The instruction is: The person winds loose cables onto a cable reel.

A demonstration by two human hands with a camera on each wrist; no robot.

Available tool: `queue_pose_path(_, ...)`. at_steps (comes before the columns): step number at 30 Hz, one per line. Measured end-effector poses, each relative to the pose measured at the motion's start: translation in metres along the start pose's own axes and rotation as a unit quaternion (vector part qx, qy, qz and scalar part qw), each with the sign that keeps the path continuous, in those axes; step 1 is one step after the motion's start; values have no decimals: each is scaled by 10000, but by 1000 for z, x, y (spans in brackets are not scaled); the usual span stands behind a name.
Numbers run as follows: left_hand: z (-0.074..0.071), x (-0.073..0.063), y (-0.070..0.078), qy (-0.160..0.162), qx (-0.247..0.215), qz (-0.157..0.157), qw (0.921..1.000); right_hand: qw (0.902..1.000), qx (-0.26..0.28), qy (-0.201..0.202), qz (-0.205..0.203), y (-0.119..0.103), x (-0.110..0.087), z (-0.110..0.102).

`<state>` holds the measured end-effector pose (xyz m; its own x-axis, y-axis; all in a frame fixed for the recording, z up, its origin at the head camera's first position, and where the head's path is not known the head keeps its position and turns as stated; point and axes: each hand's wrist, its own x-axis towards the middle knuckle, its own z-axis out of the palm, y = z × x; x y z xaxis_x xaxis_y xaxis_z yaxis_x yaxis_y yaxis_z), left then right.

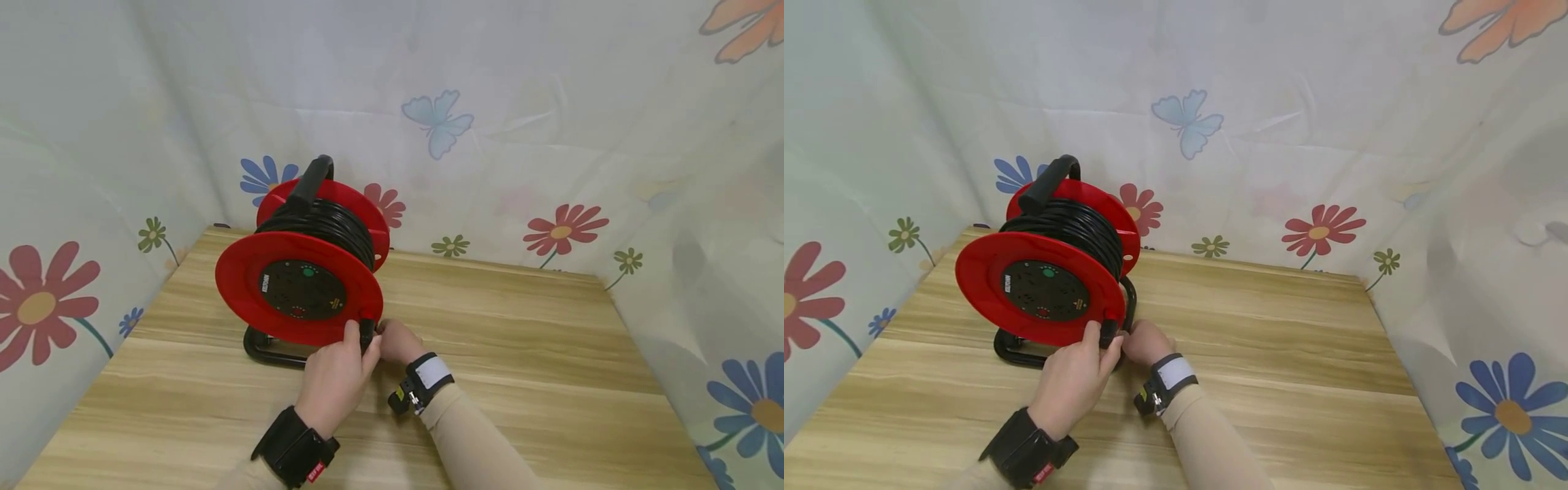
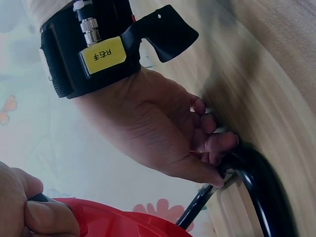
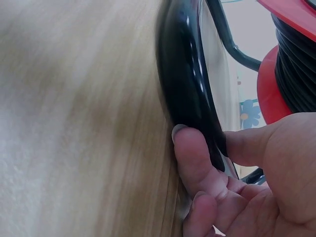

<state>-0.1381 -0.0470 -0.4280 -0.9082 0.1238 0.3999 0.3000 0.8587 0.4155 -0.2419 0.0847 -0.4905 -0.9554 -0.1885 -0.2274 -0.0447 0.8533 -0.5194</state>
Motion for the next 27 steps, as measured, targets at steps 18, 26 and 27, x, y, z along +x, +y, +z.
queue_pose_path(18,11,-9,-12,-63,358,-148,9992,9979,593,-183,172,2,-2,1)
queue_pose_path(26,13,-15,-17,-9,597,-194,9980,9973,665,-264,187,1,-4,1)
queue_pose_path(27,13,-15,-18,21,623,-202,9979,9971,684,-263,185,1,-4,1)
